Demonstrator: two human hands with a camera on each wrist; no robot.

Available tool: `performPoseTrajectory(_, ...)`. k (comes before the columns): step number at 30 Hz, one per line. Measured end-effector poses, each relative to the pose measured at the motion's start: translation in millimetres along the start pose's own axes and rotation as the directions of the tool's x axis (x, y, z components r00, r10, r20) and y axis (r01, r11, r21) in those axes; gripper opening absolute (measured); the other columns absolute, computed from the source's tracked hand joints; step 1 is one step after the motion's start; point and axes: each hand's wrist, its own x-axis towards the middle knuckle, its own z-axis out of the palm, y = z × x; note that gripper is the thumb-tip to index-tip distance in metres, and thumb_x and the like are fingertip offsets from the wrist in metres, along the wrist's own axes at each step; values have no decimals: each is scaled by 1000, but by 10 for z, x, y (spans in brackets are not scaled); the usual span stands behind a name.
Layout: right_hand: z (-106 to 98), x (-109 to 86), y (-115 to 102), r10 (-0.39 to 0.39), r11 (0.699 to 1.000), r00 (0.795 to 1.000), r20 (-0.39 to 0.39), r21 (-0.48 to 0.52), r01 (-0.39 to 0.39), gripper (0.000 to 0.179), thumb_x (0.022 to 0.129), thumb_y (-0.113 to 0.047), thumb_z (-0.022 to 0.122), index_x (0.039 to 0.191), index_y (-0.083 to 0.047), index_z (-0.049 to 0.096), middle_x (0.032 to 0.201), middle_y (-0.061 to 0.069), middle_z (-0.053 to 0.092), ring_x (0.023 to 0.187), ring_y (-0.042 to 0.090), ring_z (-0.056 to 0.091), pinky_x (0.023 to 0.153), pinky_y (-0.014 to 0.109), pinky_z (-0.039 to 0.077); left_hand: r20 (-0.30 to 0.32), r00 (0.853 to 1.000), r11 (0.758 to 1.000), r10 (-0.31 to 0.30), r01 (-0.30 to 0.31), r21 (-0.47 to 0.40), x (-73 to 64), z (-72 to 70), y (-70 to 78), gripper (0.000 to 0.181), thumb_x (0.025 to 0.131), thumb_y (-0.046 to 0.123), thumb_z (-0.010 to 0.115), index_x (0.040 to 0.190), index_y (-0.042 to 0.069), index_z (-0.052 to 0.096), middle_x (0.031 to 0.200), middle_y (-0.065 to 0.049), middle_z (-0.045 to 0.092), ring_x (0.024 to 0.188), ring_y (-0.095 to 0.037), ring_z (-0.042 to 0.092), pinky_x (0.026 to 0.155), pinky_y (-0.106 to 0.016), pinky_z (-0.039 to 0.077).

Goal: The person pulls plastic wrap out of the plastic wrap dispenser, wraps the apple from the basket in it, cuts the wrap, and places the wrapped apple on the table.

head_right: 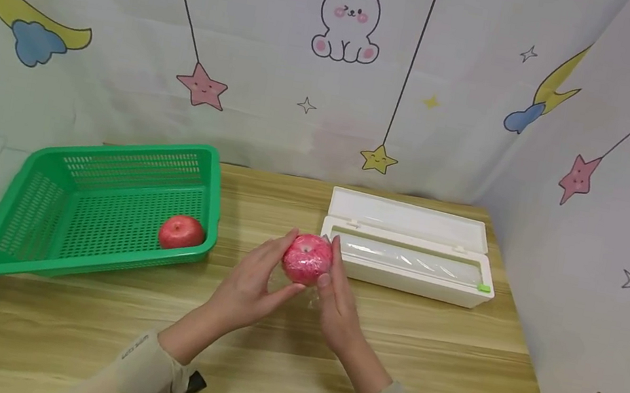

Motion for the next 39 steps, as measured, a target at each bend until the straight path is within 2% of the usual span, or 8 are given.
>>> performPoseTrajectory(6,71,21,-22,48,998,999,-23,42,-47,59,117,-21,20,172,-8,4,179,10,12,165,30,12,131,38,13,-8,1000,1000,-19,19,0,-7,-27,-14,88,93,34,85,161,0,40,154,-15,59,136,-30,60,118,-52,46)
performPoseTrajectory(11,119,27,-18,91,992,995,-43,93,-87,59,118,-27,17,171,-4,7,178,16,14,165,32,10,130,58,14,-7,999,999,-37,37,10,-5,-68,-26,89,93,34,85,161,1,40,154,-15,58,137,-31,59,119,-55,44)
performPoseTrajectory(14,164,47,-31,132,976,990,-46,179,-121,62,118,-34,12,171,-3,8,179,17,10,165,33,9,130,61,14,-17,999,999,-33,33,3,-4,-76,-29,88,92,32,86,161,1,40,153,-16,59,137,-32,59,119,-56,44)
performPoseTrajectory(17,216,84,-71,176,934,983,-46,324,-152,68,117,-45,9,171,-4,6,179,15,12,164,33,12,130,58,16,-31,999,999,-38,37,-12,-9,-69,-25,90,92,32,87,161,0,39,150,-17,60,135,-32,60,116,-55,47)
performPoseTrajectory(23,303,132,-167,276,805,959,-64,561,-195,87,110,-70,16,172,-10,4,177,14,18,162,30,18,132,51,16,-33,997,996,-73,72,-47,4,-25,-8,90,93,32,86,163,2,37,153,-18,57,140,-33,57,115,-53,49)
performPoseTrajectory(28,375,162,-243,351,713,931,-101,674,-196,85,110,-68,17,172,-11,6,174,18,22,156,21,32,125,30,33,-33,996,995,-83,81,-54,8,12,10,91,93,31,87,163,2,36,153,-20,57,139,-35,58,115,-54,49)
performPoseTrajectory(32,425,201,-287,385,682,910,-154,711,-168,82,111,-66,20,171,-10,12,170,19,30,144,12,44,115,21,42,-44,995,995,-91,89,-51,13,52,30,93,92,31,87,164,2,35,152,-21,57,137,-37,59,114,-53,50)
performPoseTrajectory(39,440,228,-276,393,668,898,-198,733,-131,83,112,-64,21,169,-4,20,165,17,37,140,11,49,114,23,45,-56,995,996,-86,84,-38,27,107,44,93,93,31,86,164,3,34,151,-22,57,135,-38,60,113,-51,51)
